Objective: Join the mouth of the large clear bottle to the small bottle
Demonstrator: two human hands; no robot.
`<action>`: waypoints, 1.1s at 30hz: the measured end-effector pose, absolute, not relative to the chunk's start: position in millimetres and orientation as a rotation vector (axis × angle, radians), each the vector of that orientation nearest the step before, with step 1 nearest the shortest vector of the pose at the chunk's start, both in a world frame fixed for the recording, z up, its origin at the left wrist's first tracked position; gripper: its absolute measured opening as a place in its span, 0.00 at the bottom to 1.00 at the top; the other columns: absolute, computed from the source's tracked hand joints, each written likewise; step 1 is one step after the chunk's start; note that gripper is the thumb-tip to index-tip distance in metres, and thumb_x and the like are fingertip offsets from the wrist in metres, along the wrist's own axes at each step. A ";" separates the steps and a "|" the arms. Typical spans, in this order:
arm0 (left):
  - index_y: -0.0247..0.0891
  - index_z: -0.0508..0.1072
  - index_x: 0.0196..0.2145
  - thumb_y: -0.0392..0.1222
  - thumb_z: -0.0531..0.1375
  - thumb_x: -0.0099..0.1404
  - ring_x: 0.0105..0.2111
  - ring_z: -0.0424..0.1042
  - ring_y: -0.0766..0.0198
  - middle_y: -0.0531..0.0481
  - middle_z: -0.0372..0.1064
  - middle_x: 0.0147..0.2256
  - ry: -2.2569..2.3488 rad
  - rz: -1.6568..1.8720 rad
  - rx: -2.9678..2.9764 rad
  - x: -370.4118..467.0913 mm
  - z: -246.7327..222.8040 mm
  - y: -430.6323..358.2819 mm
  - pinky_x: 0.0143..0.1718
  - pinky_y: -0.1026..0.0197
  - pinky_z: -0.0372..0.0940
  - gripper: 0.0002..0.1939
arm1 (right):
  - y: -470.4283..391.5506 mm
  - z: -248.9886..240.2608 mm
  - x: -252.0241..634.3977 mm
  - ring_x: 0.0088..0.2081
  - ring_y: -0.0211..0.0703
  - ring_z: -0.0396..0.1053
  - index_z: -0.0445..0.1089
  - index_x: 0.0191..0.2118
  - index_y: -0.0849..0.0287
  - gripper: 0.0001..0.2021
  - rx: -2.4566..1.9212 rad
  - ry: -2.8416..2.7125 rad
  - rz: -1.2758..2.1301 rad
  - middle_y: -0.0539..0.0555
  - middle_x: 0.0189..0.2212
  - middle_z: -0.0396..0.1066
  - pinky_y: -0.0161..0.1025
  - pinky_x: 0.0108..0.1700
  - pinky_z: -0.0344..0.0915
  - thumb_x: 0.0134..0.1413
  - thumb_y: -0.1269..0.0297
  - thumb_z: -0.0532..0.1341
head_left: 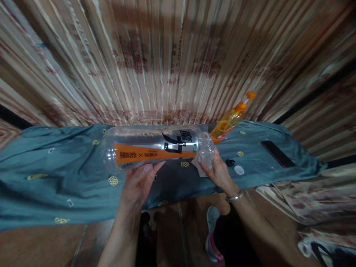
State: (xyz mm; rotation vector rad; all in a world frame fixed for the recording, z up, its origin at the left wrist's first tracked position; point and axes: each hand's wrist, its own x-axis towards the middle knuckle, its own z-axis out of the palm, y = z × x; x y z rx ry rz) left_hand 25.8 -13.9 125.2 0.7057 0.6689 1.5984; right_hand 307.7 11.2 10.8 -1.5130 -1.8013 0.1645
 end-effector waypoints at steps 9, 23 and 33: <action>0.53 0.81 0.48 0.46 0.79 0.47 0.64 0.71 0.37 0.49 0.82 0.51 0.642 1.586 0.703 26.5 124.8 -13.9 0.63 0.29 0.68 0.29 | 11.1 10.2 306.7 0.68 0.65 0.70 0.51 0.75 0.60 0.43 -1.512 -1.790 0.142 0.70 0.69 0.68 0.63 0.66 0.71 0.64 0.43 0.63; 0.52 0.81 0.47 0.49 0.79 0.47 0.61 0.74 0.38 0.48 0.83 0.48 0.660 1.570 0.720 26.3 125.1 -14.2 0.63 0.28 0.67 0.28 | 11.3 11.8 307.5 0.66 0.64 0.71 0.50 0.75 0.60 0.43 -1.513 -1.801 0.164 0.70 0.68 0.69 0.63 0.65 0.72 0.64 0.44 0.63; 0.52 0.82 0.43 0.48 0.80 0.48 0.59 0.75 0.39 0.50 0.83 0.43 0.659 1.572 0.704 25.5 120.2 -14.4 0.65 0.28 0.65 0.23 | 11.1 11.1 306.9 0.67 0.65 0.71 0.50 0.76 0.59 0.43 -1.506 -1.789 0.154 0.70 0.68 0.68 0.63 0.65 0.72 0.64 0.44 0.62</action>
